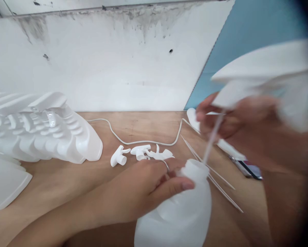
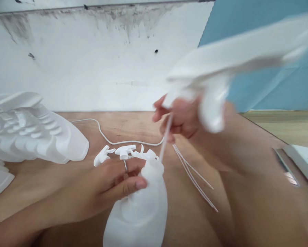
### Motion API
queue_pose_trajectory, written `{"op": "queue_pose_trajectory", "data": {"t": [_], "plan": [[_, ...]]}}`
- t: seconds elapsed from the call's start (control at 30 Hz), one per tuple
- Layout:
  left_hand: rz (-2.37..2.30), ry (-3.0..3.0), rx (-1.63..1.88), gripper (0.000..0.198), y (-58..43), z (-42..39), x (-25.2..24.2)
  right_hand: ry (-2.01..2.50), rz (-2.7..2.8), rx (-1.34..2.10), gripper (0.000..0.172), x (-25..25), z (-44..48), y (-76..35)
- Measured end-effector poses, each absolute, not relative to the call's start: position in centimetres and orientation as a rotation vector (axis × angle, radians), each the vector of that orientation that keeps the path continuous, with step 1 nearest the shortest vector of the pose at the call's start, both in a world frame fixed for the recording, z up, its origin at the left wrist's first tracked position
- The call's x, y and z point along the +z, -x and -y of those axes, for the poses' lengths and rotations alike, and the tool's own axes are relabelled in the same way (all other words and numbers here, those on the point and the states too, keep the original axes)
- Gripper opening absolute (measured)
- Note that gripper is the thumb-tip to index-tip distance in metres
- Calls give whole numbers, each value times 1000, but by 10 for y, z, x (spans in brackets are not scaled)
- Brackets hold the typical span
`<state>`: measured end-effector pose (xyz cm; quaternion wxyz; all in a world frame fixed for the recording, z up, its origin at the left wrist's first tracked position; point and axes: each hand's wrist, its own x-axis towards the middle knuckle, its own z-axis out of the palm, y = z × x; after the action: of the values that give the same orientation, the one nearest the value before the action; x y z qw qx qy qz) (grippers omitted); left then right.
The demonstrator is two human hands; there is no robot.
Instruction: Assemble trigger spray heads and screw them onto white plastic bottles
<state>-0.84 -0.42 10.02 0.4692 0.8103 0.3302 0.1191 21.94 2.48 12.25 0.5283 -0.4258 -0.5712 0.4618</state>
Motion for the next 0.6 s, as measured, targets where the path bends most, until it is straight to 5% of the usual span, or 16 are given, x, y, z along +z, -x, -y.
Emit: {"op": "queue_pose_trajectory", "data": {"t": [0.17,0.4,0.6], "plan": [[-934,-2079,291,37,28,-9,99,1006,1245,1438,25,87,-19,-167],[-1310,-2174,340,49,51,-22,98,788,895,1769,32,57,-9,-133],[-1352,-2210,832,35,51,-9,113,802,962,1702,34,65,-2,-129]]}}
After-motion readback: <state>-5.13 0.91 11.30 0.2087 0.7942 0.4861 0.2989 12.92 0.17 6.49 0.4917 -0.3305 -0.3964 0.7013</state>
